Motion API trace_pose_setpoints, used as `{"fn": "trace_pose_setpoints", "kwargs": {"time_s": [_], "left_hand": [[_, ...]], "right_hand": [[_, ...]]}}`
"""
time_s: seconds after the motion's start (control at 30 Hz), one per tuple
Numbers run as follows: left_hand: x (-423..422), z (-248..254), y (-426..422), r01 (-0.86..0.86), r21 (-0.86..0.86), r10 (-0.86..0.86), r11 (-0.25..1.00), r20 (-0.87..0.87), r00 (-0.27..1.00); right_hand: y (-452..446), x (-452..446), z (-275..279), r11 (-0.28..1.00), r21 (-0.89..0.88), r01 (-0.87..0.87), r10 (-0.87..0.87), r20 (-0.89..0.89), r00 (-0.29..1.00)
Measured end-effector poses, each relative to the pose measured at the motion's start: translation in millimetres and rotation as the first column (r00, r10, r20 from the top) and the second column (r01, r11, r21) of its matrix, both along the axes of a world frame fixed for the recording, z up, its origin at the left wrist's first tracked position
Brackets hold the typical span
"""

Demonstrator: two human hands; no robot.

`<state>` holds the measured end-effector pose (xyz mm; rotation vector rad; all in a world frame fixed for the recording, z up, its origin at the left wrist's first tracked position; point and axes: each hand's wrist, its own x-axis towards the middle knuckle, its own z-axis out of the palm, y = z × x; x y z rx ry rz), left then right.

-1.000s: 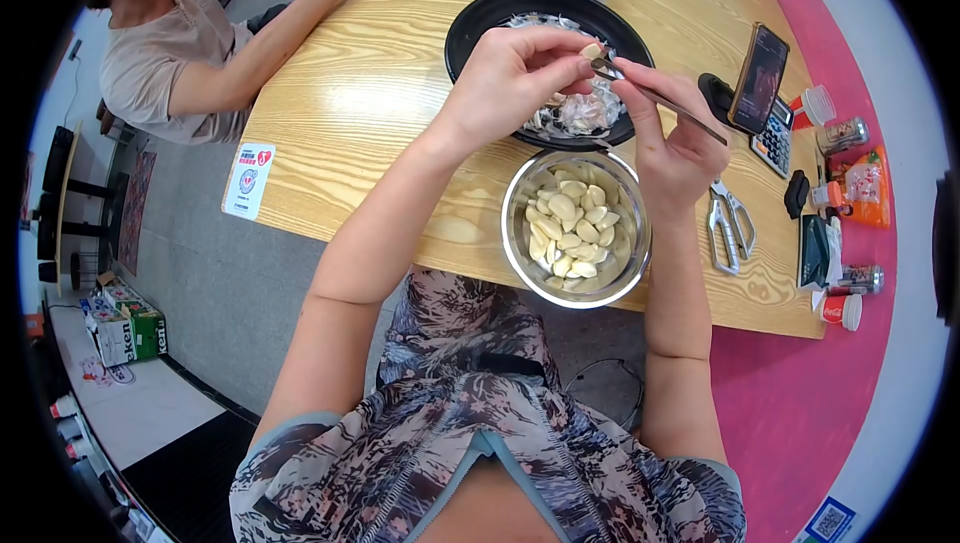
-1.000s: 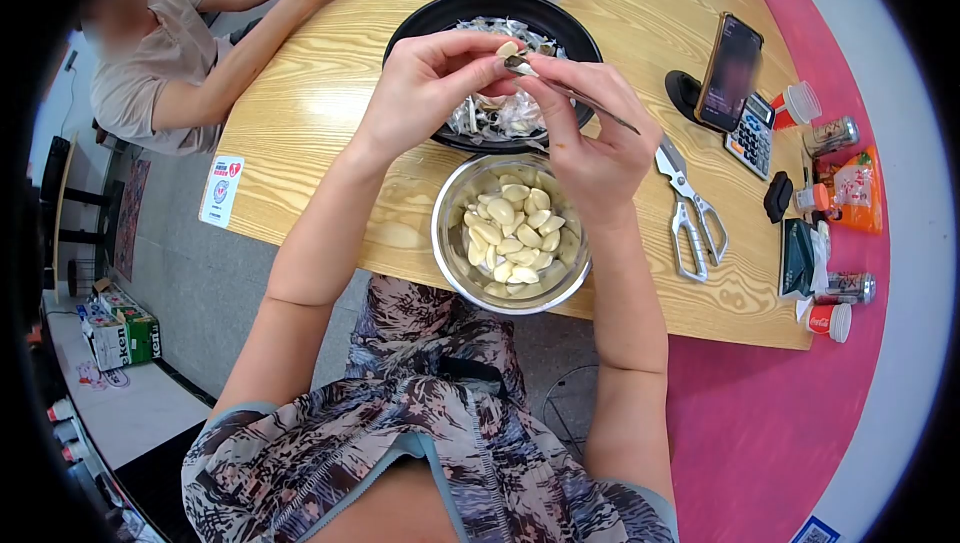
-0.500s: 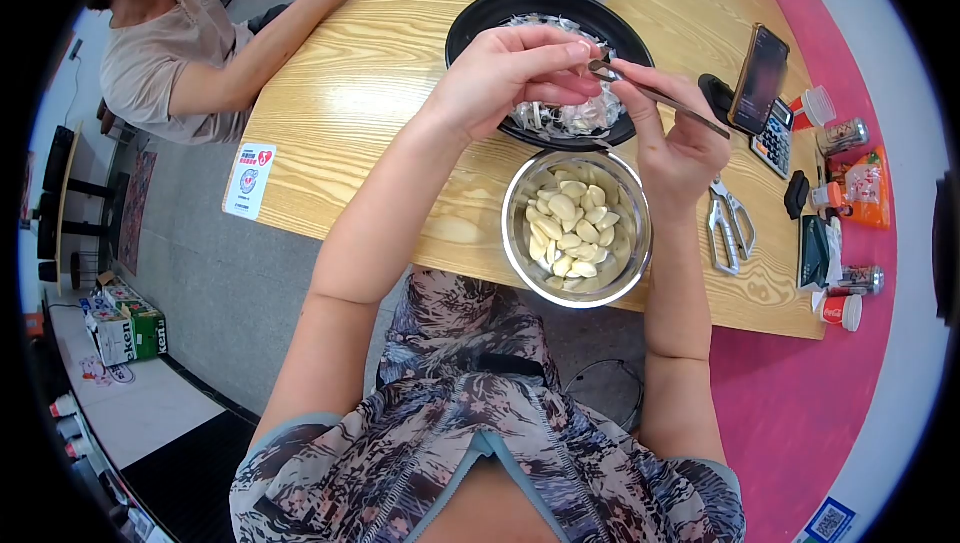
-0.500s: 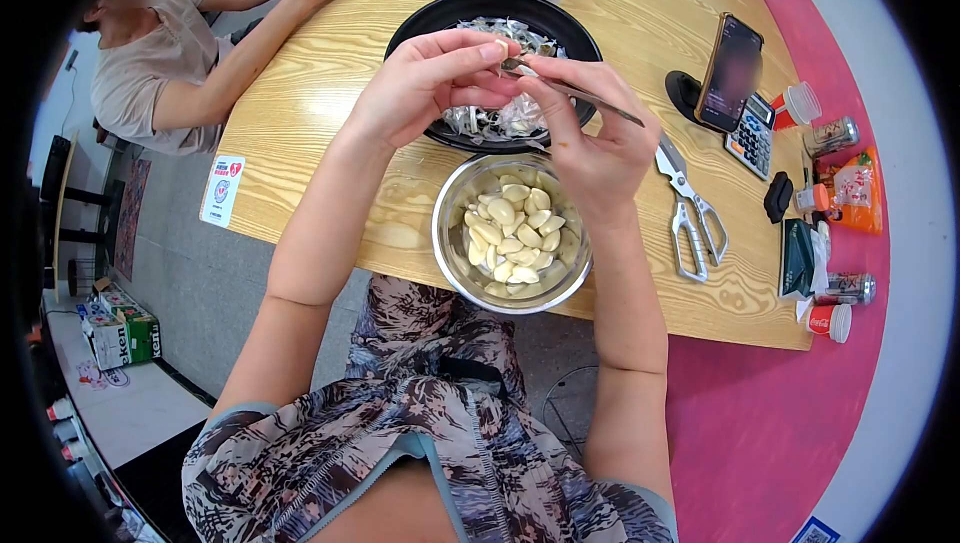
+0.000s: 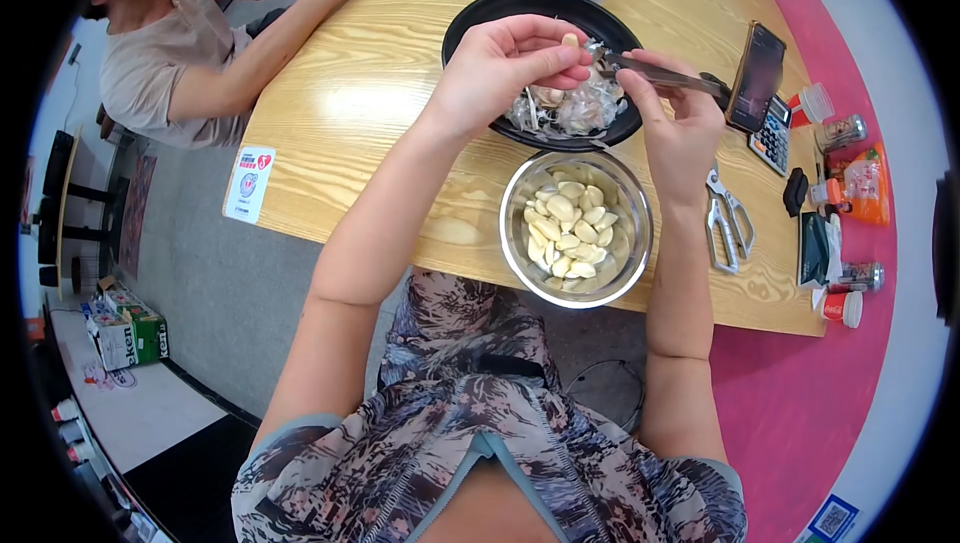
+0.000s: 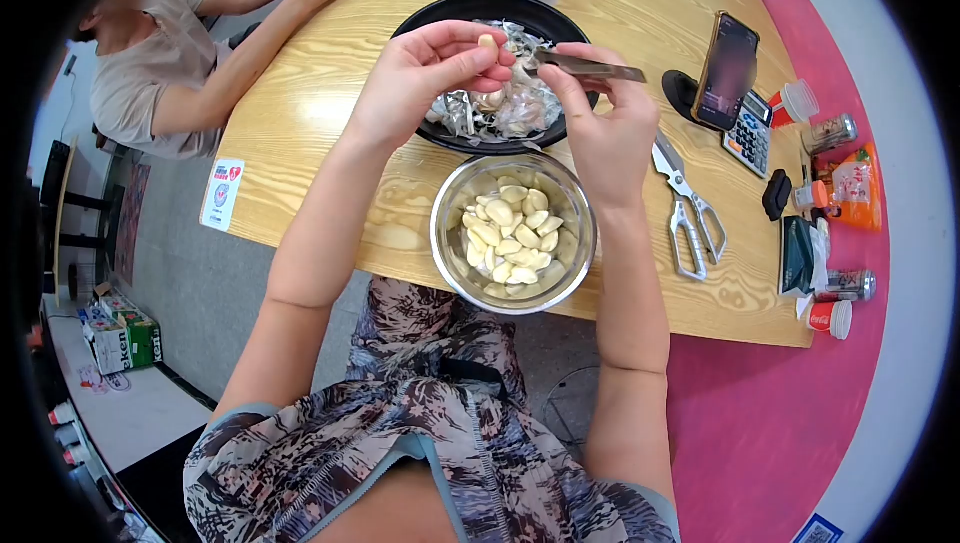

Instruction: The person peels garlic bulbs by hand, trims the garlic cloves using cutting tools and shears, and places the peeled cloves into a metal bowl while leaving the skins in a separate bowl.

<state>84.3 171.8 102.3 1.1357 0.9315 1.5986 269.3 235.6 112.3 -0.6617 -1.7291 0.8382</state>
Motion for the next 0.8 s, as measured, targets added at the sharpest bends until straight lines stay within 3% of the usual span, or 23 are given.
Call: {"fn": "trace_pose_setpoints", "kwargs": {"time_s": [0.07, 0.17, 0.4, 0.47, 0.53, 0.8], "left_hand": [[4.7, -3.0, 1.8, -0.023, 0.041, 0.024, 0.999, -0.027, 0.999], [9.5, -4.1, -0.5, -0.056, 0.071, 0.064, 0.996, -0.104, 0.993], [15.0, -4.8, -2.2, -0.093, 0.146, 0.119, 0.985, -0.182, 0.976], [15.4, -2.8, -4.1, -0.103, 0.169, 0.137, 0.98, -0.207, 0.969], [15.6, 0.7, -6.5, -0.125, 0.178, 0.174, 0.976, -0.29, 0.941], [9.2, 1.9, -2.4, -0.069, 0.163, 0.088, 0.984, -0.109, 0.99]], "right_hand": [[-5.8, -2.7, 3.8, 0.998, -0.003, -0.058, 0.056, -0.17, 0.984], [-11.4, -4.5, 3.2, 0.989, 0.012, -0.145, 0.143, -0.231, 0.962], [-13.0, -4.3, 4.9, 0.983, -0.052, -0.176, 0.155, -0.279, 0.948], [-15.0, -3.4, 8.8, 0.969, -0.173, -0.178, 0.124, -0.287, 0.95], [-13.9, -3.4, 8.0, 0.966, -0.181, -0.186, 0.125, -0.307, 0.944], [-5.7, 1.9, 9.4, 0.979, -0.182, -0.086, 0.025, -0.316, 0.948]]}}
